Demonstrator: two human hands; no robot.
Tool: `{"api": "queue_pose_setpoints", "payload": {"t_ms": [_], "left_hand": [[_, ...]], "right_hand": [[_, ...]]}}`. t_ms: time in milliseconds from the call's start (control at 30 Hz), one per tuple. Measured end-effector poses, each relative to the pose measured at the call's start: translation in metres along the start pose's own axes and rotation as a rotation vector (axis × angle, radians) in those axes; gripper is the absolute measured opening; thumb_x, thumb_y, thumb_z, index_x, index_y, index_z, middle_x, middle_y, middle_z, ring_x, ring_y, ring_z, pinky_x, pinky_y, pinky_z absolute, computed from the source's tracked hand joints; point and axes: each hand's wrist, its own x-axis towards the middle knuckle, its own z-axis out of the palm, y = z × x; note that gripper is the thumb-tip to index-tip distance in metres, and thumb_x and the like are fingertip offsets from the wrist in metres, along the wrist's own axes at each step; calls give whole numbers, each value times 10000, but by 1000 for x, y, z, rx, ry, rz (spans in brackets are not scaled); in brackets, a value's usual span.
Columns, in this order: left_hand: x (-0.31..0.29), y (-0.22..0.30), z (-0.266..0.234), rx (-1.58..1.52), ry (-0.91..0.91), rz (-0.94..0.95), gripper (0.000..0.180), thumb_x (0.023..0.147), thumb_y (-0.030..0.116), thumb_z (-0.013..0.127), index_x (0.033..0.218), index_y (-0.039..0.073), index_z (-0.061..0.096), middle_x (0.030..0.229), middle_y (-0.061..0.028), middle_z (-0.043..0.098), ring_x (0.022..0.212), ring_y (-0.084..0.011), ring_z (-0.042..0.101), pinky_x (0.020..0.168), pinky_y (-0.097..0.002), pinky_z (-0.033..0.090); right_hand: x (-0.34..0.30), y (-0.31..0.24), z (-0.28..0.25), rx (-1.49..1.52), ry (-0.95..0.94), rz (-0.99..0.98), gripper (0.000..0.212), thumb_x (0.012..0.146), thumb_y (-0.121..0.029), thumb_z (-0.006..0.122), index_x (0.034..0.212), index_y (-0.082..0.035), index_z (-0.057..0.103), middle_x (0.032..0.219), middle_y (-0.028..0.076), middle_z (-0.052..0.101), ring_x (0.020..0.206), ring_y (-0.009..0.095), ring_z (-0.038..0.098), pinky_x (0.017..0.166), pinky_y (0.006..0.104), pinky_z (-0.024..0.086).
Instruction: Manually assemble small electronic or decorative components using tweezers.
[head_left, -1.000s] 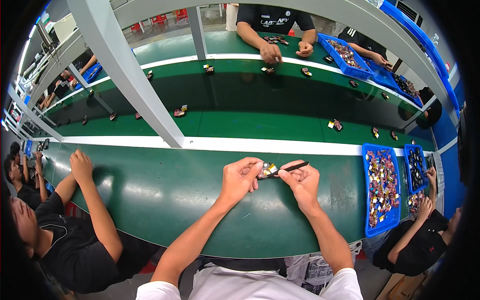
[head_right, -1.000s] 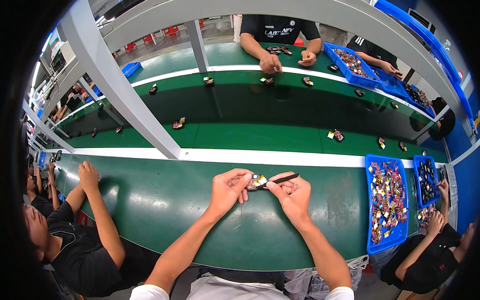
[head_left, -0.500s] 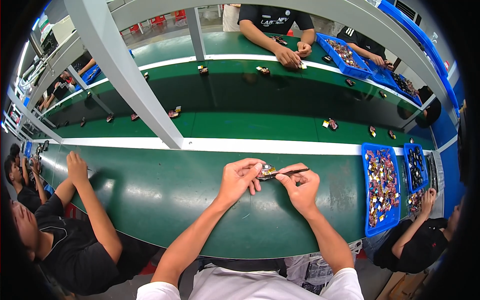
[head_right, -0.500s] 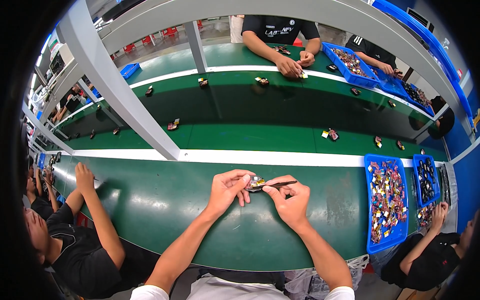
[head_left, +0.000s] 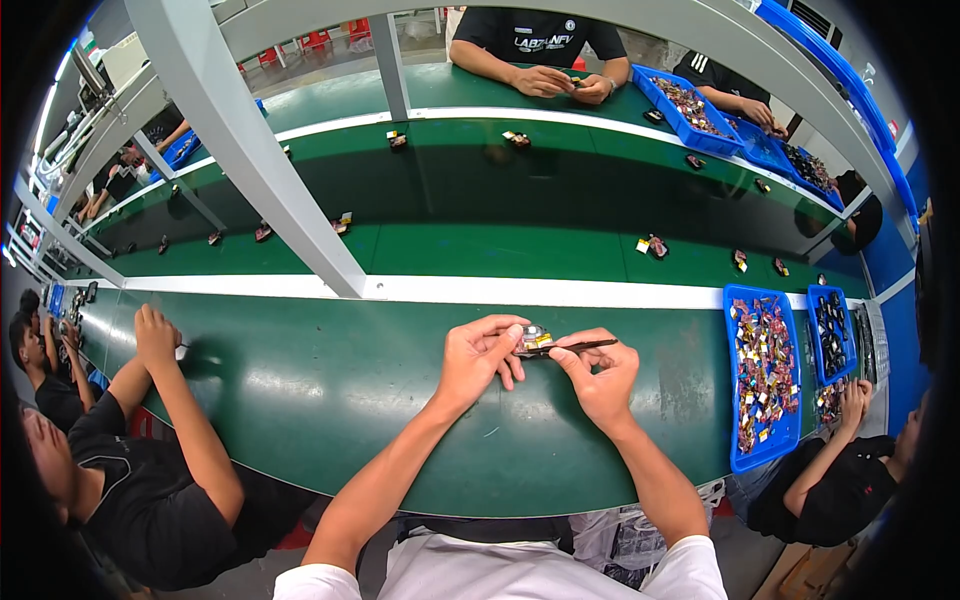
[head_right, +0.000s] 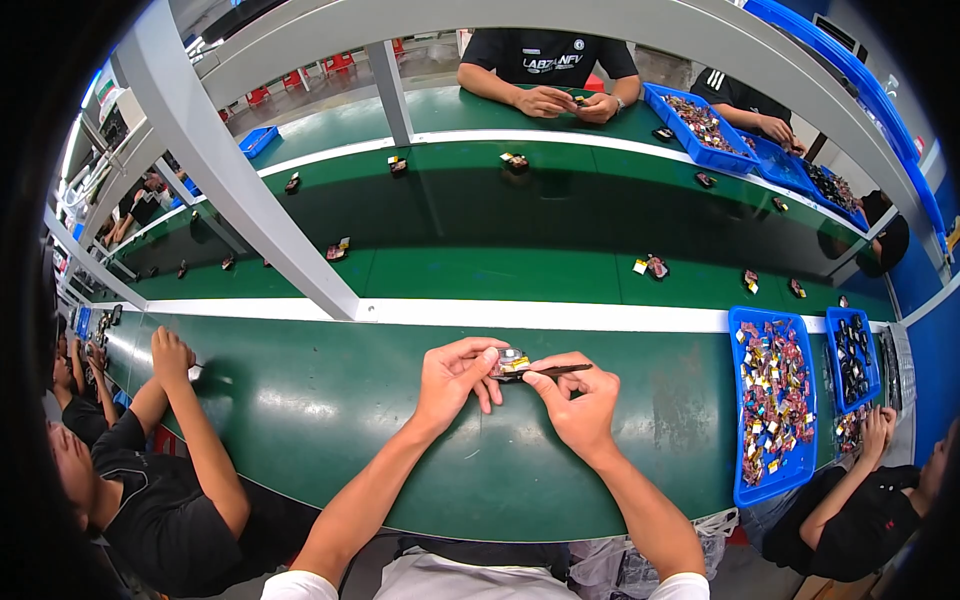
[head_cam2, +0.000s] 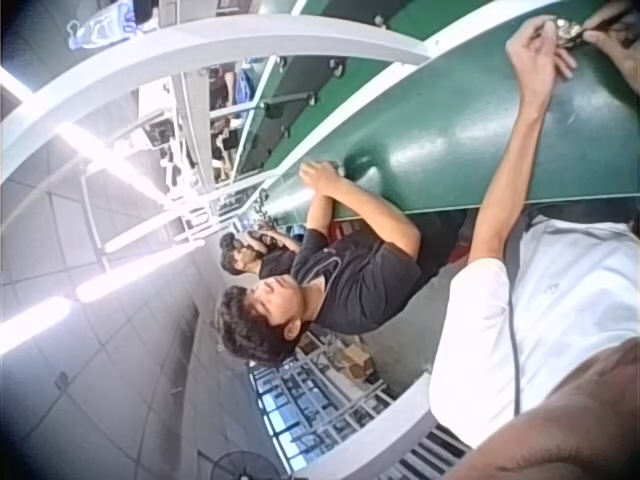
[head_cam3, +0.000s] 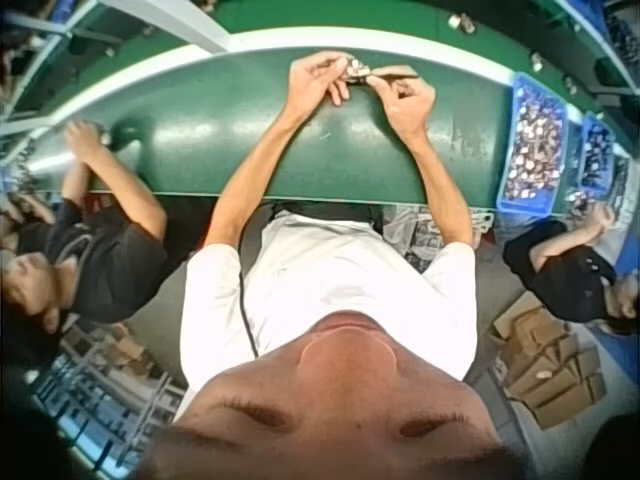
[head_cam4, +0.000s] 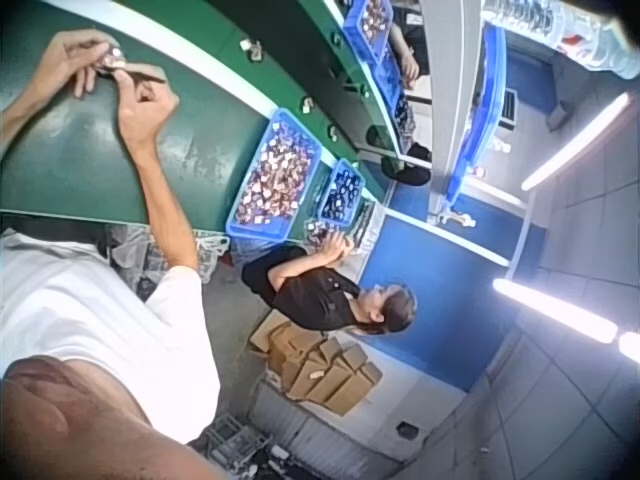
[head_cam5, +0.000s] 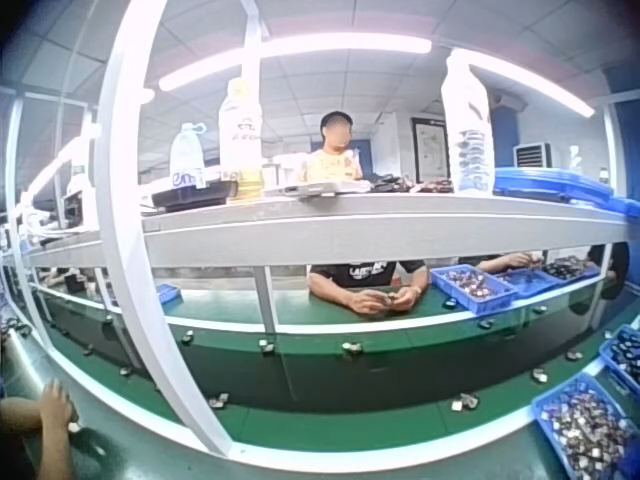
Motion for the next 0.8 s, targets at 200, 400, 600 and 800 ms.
{"api": "queue_pose_setpoints", "payload": {"t_ms": [200,400,600,800], "left_hand": [[-1,2,3,-4,-3,-4,265,1006,107,621,1188,-83,652,858,-139,707,610,-161,679,463,-254,527],[-2,4,2,9,0,-3,269,998,86,626,1196,-94,645,836,-139,718,612,-156,678,468,-257,529],[-2,3,1,13,17,-3,267,995,77,627,1197,-96,643,798,-131,712,598,-150,669,466,-254,523],[-3,3,1,13,21,5,264,997,73,623,1199,-95,641,787,-129,707,596,-147,667,465,-249,519]], "right_hand": [[1,-2,1,18,19,-3,109,842,27,788,928,12,722,684,-30,639,509,-18,390,460,181,268],[3,-5,1,55,21,30,105,847,32,776,932,21,715,715,-16,663,506,-16,393,462,180,283],[3,-6,-1,-11,2,-18,117,838,24,785,937,16,722,727,-4,677,500,-11,414,464,181,305],[1,-4,2,-156,-12,-118,116,805,13,805,906,0,748,694,10,664,458,13,408,442,210,299]]}}
